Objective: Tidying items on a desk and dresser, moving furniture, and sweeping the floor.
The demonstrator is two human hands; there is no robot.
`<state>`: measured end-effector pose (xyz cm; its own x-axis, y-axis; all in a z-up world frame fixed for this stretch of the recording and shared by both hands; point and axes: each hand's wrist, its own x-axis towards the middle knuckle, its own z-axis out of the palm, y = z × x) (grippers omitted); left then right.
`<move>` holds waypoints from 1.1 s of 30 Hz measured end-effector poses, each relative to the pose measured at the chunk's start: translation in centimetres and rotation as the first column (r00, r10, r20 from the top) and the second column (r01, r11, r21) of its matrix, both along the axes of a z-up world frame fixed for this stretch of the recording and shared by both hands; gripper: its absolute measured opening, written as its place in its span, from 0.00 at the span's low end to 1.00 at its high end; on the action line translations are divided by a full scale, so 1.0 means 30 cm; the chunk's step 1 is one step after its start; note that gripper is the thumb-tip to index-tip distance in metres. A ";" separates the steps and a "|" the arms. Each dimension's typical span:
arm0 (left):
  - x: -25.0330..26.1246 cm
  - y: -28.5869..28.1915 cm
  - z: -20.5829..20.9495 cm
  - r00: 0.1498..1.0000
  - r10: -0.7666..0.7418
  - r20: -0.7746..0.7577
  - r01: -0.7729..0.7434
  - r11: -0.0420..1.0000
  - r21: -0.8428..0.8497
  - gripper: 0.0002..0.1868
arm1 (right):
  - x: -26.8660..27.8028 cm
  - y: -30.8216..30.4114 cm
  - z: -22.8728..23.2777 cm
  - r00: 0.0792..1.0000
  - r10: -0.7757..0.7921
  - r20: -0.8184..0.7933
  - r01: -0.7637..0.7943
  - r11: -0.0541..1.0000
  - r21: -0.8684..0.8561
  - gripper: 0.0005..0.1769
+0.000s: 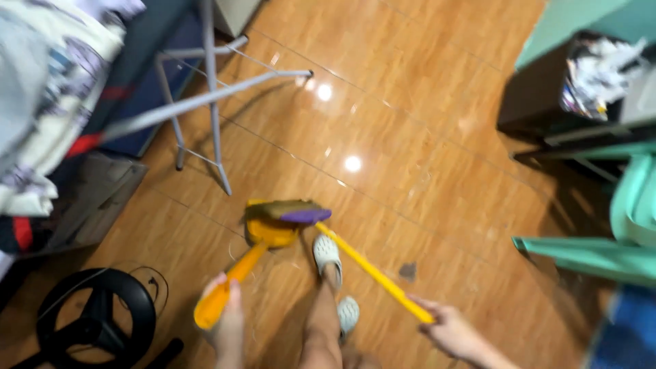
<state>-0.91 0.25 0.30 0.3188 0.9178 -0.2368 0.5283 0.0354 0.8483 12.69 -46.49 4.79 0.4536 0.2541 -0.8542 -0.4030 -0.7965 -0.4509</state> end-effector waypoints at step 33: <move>-0.463 0.133 0.227 0.904 -0.420 0.083 0.428 0.888 -0.168 0.14 | -0.634 -0.651 -0.227 -0.003 -0.952 -0.306 0.999 0.010 -0.041 0.20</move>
